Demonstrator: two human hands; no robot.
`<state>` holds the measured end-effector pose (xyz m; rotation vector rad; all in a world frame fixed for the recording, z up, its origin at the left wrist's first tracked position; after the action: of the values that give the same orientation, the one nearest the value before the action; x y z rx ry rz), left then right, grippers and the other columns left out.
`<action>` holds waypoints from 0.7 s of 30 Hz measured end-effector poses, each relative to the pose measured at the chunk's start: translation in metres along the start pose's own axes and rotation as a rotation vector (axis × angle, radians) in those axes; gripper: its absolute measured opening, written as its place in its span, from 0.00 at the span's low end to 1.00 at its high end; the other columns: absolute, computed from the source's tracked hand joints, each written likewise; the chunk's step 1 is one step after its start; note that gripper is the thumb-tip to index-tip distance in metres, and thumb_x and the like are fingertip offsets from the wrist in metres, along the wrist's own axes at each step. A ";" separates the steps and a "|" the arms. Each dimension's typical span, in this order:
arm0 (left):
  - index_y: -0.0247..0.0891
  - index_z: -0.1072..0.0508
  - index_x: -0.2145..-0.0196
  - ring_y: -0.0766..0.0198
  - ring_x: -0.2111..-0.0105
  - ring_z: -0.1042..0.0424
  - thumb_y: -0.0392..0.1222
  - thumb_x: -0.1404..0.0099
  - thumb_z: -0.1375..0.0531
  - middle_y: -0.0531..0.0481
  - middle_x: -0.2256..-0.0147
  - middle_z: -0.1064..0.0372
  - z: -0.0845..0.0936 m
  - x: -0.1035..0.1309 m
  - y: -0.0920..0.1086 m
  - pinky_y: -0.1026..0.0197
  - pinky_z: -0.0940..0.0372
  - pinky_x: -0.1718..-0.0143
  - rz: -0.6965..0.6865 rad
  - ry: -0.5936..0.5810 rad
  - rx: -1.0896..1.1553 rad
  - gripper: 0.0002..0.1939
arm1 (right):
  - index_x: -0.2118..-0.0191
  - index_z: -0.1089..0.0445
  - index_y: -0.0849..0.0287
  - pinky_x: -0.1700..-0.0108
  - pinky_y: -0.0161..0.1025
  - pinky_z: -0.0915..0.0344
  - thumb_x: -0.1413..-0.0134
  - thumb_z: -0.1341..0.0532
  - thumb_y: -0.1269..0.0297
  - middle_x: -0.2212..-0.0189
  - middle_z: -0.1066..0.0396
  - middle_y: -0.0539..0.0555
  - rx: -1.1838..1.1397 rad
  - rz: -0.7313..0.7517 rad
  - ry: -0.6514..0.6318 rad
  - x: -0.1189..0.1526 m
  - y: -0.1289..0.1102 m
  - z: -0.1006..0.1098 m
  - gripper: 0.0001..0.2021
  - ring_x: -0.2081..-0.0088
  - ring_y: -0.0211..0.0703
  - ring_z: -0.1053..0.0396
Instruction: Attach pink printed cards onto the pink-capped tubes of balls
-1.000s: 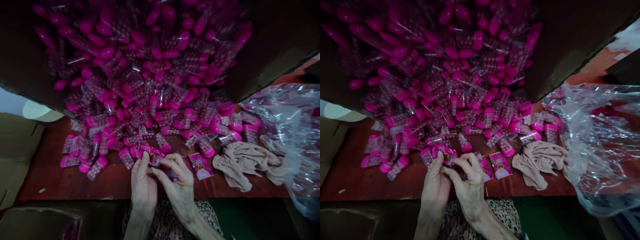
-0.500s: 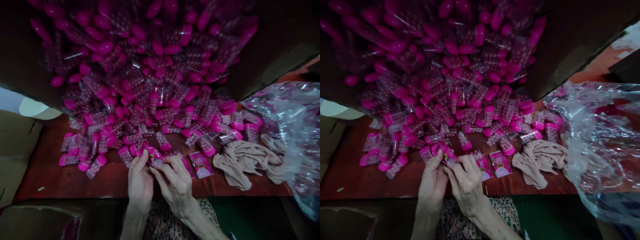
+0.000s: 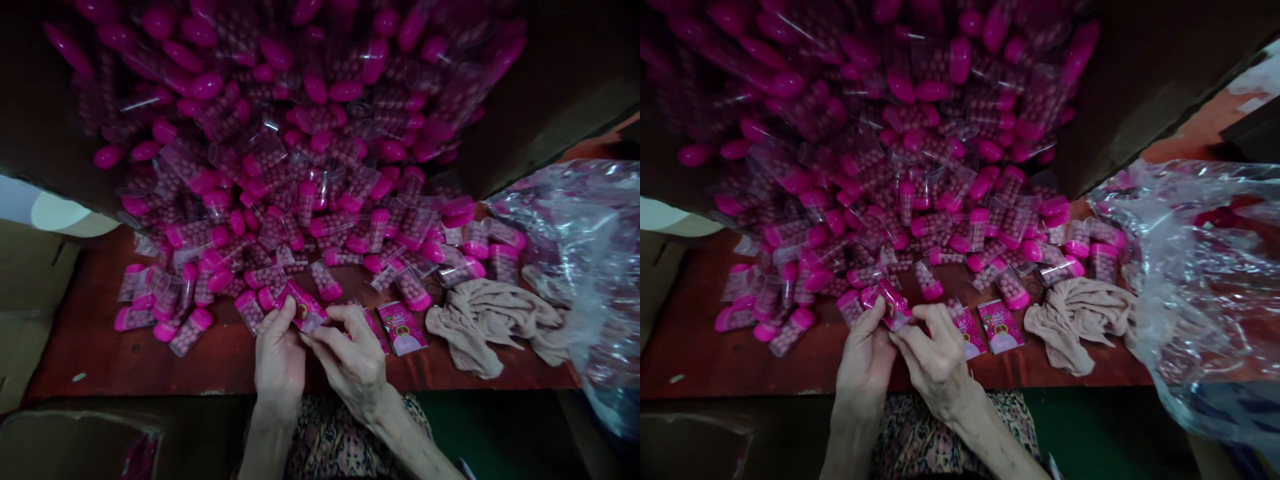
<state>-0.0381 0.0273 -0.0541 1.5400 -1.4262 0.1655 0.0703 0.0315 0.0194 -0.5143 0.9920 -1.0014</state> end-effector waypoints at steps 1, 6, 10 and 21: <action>0.34 0.27 0.78 0.73 0.81 0.34 0.36 0.49 0.35 0.54 0.79 0.30 0.000 -0.001 0.001 0.70 0.39 0.77 0.004 -0.001 -0.001 0.05 | 0.70 0.30 0.58 0.68 0.38 0.34 0.49 0.40 0.73 0.70 0.35 0.53 -0.026 -0.008 -0.018 0.001 0.001 0.000 0.04 0.68 0.40 0.35; 0.36 0.25 0.75 0.70 0.72 0.29 0.33 0.44 0.39 0.53 0.74 0.26 -0.004 -0.003 0.018 0.68 0.35 0.66 -0.092 -0.010 0.090 0.04 | 0.68 0.32 0.57 0.65 0.40 0.34 0.47 0.40 0.69 0.70 0.35 0.52 0.084 -0.119 0.080 0.002 0.019 0.019 0.01 0.67 0.41 0.35; 0.37 0.24 0.72 0.69 0.71 0.28 0.32 0.42 0.40 0.53 0.73 0.25 -0.006 -0.002 0.016 0.68 0.35 0.66 -0.057 -0.002 0.139 0.05 | 0.56 0.35 0.58 0.59 0.48 0.35 0.48 0.40 0.54 0.63 0.34 0.58 0.349 -0.204 0.072 -0.001 0.039 0.022 0.17 0.59 0.51 0.36; 0.36 0.26 0.76 0.68 0.68 0.27 0.34 0.42 0.39 0.53 0.73 0.25 0.003 -0.004 0.024 0.63 0.36 0.56 -0.131 0.009 0.107 0.05 | 0.65 0.34 0.60 0.65 0.48 0.38 0.41 0.49 0.58 0.69 0.34 0.59 0.503 -0.271 -0.068 0.003 0.041 0.004 0.12 0.65 0.52 0.39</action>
<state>-0.0602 0.0321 -0.0454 1.7129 -1.3229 0.1721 0.0927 0.0482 -0.0110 -0.2615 0.5843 -1.4136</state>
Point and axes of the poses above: each hand's wrist, its own x-axis away from the middle knuckle, its own z-axis out of the back of the hand, y = z × x, the point moved 8 cm from there along -x, towards the middle knuckle
